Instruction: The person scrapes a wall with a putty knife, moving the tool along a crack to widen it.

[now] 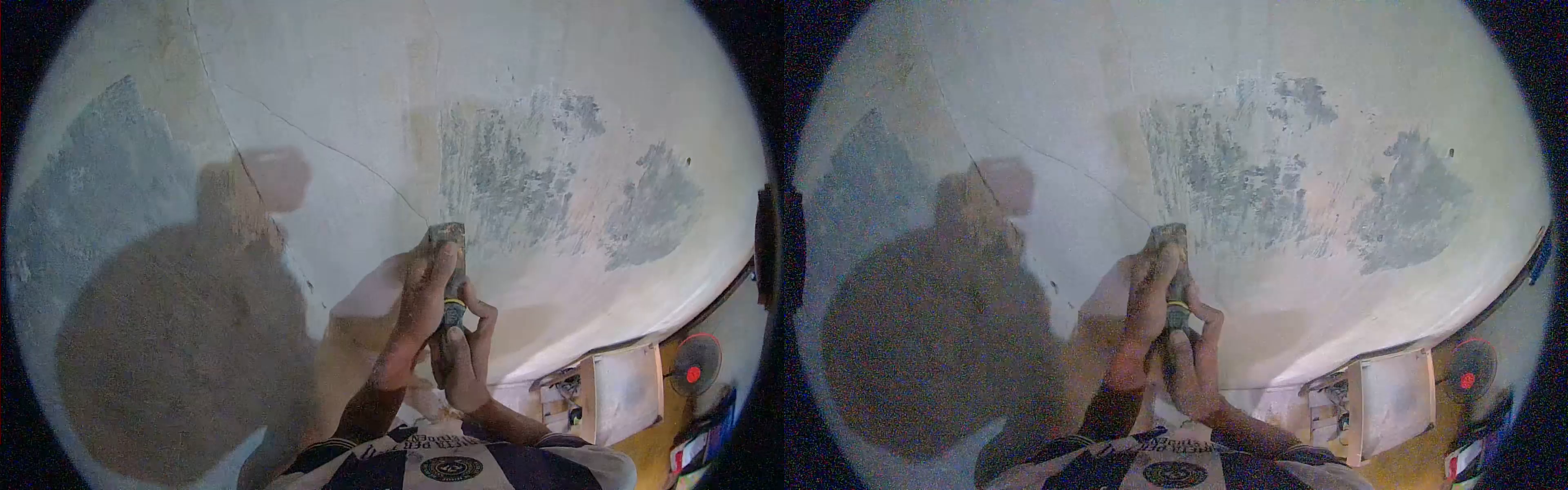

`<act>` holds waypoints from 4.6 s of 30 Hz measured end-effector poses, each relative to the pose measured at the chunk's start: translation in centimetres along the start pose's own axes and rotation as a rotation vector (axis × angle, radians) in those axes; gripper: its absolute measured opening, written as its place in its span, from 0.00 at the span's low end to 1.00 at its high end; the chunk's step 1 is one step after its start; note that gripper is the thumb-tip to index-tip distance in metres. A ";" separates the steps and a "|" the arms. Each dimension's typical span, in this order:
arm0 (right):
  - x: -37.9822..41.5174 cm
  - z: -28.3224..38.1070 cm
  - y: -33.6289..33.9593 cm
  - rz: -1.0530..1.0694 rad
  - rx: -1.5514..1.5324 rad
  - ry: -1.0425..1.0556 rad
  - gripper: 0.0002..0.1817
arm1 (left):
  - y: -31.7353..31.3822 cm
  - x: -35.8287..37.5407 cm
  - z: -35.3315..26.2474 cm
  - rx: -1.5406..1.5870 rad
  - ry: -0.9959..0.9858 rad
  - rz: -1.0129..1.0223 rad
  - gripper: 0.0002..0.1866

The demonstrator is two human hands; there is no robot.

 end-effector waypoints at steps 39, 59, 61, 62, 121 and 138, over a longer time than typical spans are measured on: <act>-1.9 0.4 -0.1 -0.011 -0.105 0.082 0.26 | -0.8 -0.7 -4.5 -0.072 -0.045 0.038 0.19; -1.5 1.3 -0.3 -0.010 0.027 0.060 0.25 | -0.2 -0.8 -3.7 -0.171 -0.133 -0.034 0.19; -2.3 1.7 -0.9 0.002 0.040 0.100 0.25 | -0.3 -1.5 -5.1 -0.167 -0.182 -0.020 0.19; -2.0 2.5 -1.3 0.023 0.039 0.072 0.25 | -0.6 -1.3 -5.2 -0.160 -0.182 -0.015 0.19; -2.9 5.1 -1.7 -0.064 -0.006 0.052 0.32 | -1.2 -0.3 -7.0 -0.118 -0.152 0.009 0.20; -2.4 5.6 -2.4 0.162 0.412 0.293 0.16 | -0.5 0.2 -3.7 -0.102 -0.035 -0.046 0.20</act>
Point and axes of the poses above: each hand's wrist, its own x-axis away from the middle knuckle, its own y-axis out of the back of the hand, z = x × y, the point moved 8 cm from there along -x, towards the middle knuckle, and after that the axes turned 5 degrees about -x, right-handed, at the moved point
